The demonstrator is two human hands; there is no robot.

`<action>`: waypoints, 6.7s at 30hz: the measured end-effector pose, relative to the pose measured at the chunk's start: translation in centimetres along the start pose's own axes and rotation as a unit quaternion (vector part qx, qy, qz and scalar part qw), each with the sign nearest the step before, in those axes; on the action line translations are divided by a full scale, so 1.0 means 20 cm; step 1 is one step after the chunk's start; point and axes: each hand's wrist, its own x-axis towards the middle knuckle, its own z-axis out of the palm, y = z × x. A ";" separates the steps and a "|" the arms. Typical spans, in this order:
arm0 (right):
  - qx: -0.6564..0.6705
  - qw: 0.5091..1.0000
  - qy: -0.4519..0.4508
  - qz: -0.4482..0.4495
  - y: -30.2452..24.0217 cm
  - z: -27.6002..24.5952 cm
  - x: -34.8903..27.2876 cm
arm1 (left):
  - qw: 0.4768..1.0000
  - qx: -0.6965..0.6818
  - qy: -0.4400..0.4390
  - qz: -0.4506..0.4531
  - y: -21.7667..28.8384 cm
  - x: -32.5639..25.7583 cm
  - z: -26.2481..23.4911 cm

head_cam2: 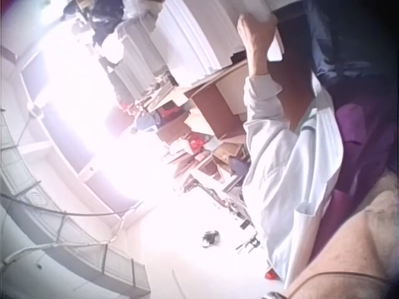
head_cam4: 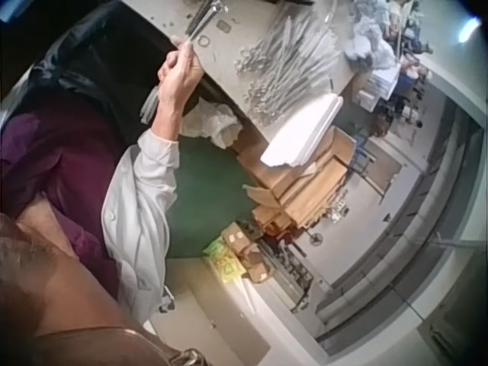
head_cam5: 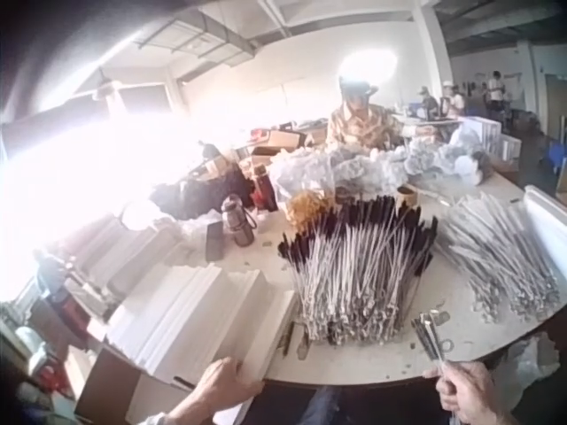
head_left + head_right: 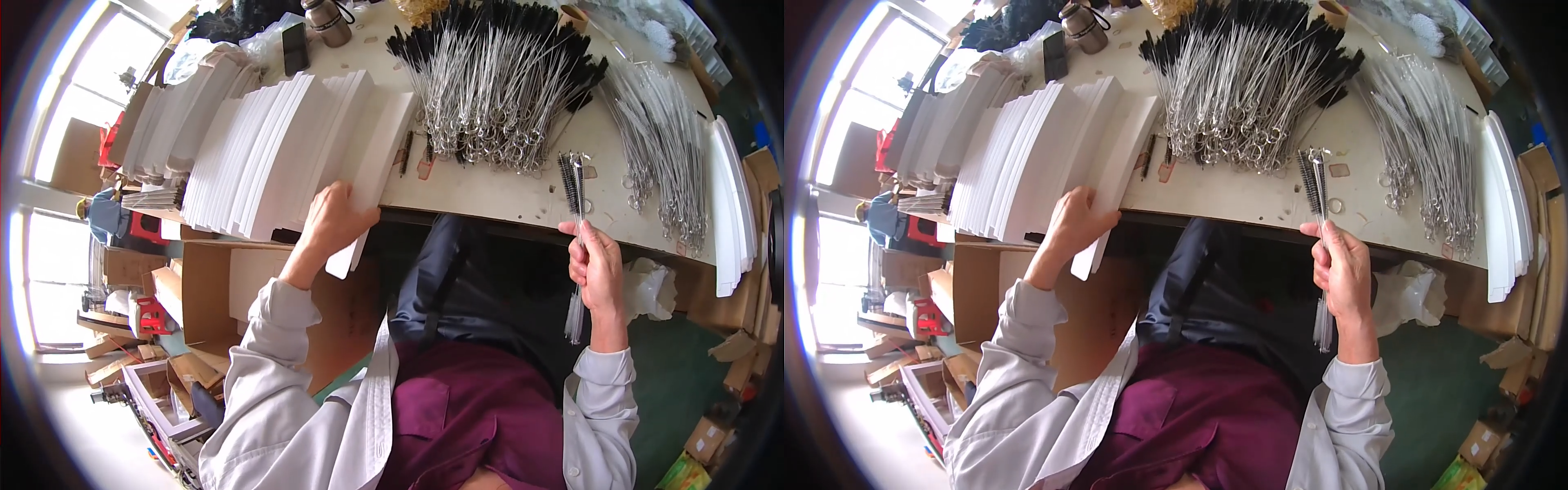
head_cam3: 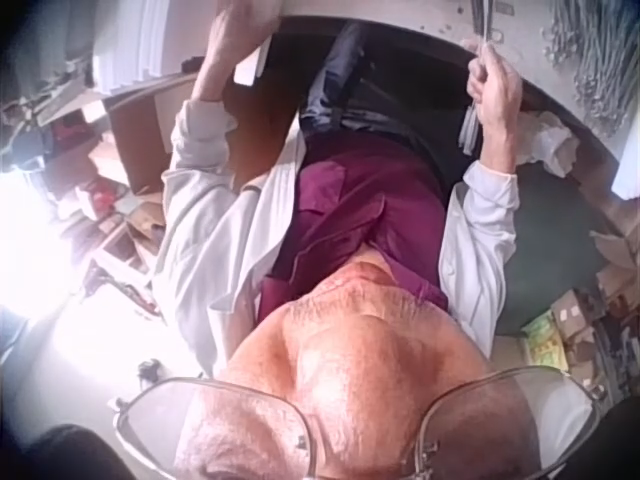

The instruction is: Packaging wire brushes into white rectangular boxes.

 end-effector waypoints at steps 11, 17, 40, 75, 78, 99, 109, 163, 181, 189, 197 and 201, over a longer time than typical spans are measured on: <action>-0.046 0.998 -0.031 -0.018 0.01 0.07 -0.06 | 0.703 -0.705 -0.085 -0.046 0.04 -0.20 0.02; -0.109 0.989 -0.077 -0.059 -0.02 0.22 -0.21 | 0.534 -0.831 -0.139 0.073 0.34 -0.11 0.11; -0.280 0.937 -0.081 -0.192 0.18 0.31 -0.34 | 0.566 -0.819 -0.055 0.080 0.63 0.03 0.29; -0.425 0.875 -0.231 -0.022 -0.08 0.05 -0.19 | 0.460 -0.885 -0.059 -0.035 0.71 -0.07 0.43; -0.384 0.901 -0.198 0.026 -0.04 -0.02 -0.24 | 0.461 -0.886 -0.053 -0.028 0.71 -0.06 0.42; -0.159 0.972 0.061 -0.163 0.12 0.23 -0.14 | 0.583 -0.801 -0.129 0.038 0.87 -0.35 0.65; -0.124 0.980 0.049 -0.144 0.15 0.23 -0.12 | 0.742 -0.634 -0.202 0.086 0.74 -0.43 0.62; -0.440 0.803 0.110 -0.388 0.16 0.09 -0.24 | 0.925 -0.054 -0.038 0.375 0.56 -0.46 0.48; -0.344 0.906 0.000 -0.248 0.16 0.09 -0.25 | 0.933 -0.065 -0.067 0.347 0.56 -0.50 0.51; -0.286 0.949 -0.001 -0.131 0.16 0.11 -0.24 | 0.928 -0.065 -0.067 0.361 0.56 -0.51 0.52; -0.168 0.975 0.059 -0.131 0.21 0.08 -0.22 | 0.925 -0.078 -0.073 0.365 0.55 -0.50 0.52; -0.127 0.979 0.098 -0.129 0.17 0.03 -0.21 | 0.925 -0.076 -0.077 0.364 0.54 -0.50 0.53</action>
